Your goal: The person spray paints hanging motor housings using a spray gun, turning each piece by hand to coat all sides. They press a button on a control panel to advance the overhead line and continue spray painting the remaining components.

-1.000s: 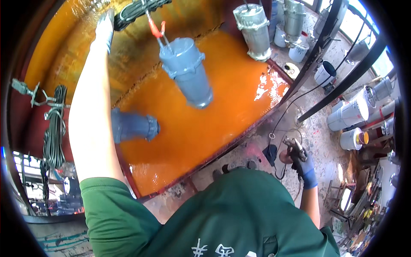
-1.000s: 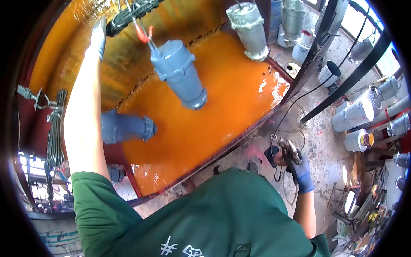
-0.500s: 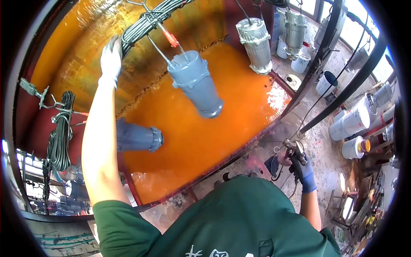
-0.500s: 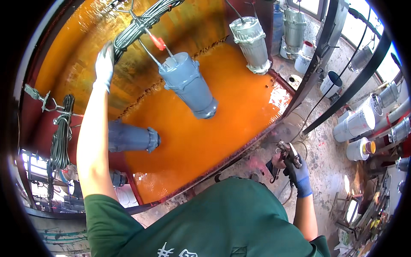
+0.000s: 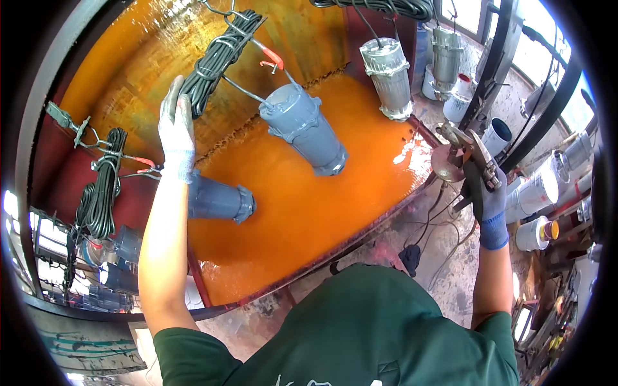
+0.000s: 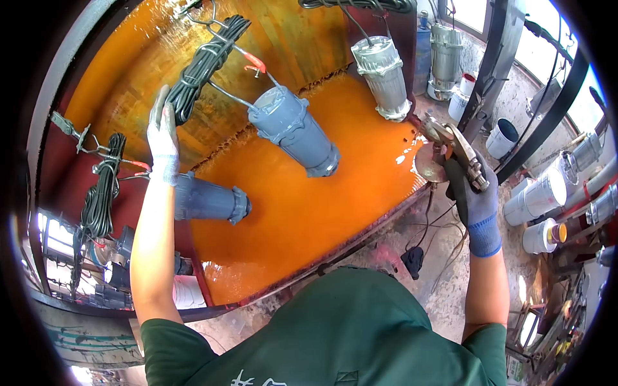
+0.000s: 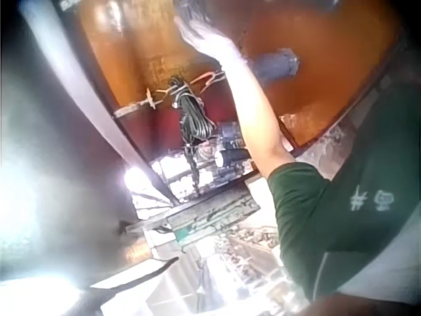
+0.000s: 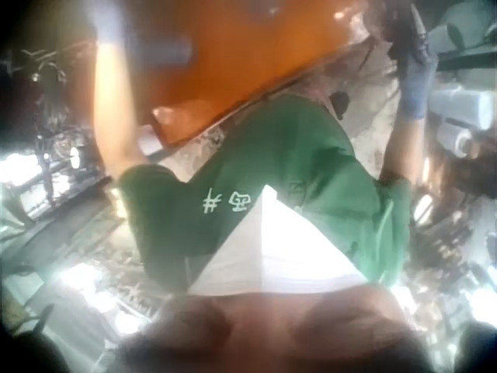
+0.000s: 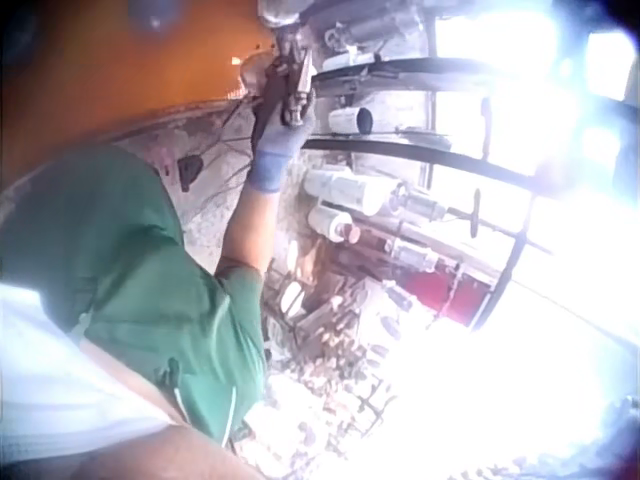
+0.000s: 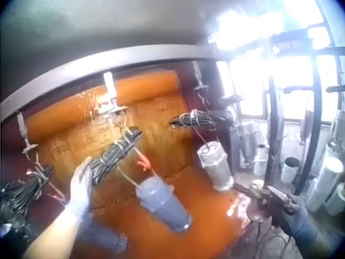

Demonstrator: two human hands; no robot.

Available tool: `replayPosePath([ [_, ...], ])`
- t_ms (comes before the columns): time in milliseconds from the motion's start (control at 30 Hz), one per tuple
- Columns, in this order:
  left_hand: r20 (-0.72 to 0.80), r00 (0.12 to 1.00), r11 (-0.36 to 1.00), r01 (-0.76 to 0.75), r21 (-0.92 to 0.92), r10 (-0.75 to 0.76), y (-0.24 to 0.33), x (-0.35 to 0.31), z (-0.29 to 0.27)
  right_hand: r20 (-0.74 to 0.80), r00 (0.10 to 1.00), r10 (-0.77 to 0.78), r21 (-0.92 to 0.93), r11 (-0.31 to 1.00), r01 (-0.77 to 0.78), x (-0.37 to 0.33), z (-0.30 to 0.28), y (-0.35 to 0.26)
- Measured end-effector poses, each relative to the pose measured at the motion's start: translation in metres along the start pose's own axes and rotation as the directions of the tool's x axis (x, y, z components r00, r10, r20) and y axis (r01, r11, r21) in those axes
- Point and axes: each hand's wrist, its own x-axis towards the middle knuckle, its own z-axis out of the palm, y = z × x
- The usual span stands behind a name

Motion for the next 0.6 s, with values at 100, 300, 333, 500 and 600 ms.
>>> replayPosePath([
  [100,-0.004,1.0,1.0,-0.017,0.01,0.017,0.007,-0.003,0.003,0.181,0.979,-0.096,-0.099,0.988,0.116,0.002,0.006,-0.017],
  [300,0.008,0.999,0.999,-0.047,0.016,0.047,0.024,-0.012,0.007,0.773,0.634,-0.011,-0.338,0.839,0.427,0.01,0.006,-0.034],
  [333,0.004,0.999,0.998,-0.054,0.024,0.053,0.025,-0.014,0.008,0.721,0.693,-0.028,-0.397,0.803,0.445,0.012,0.005,-0.028],
  [500,0.045,0.99,0.991,-0.137,0.006,0.137,0.046,-0.015,0.025,0.309,0.95,-0.036,-0.235,0.965,0.113,0.026,-0.001,-0.02],
  [600,0.048,0.993,0.993,-0.103,-0.058,0.106,0.058,-0.019,0.031,0.399,0.915,-0.062,-0.234,0.958,0.167,0.029,0.005,-0.044],
])
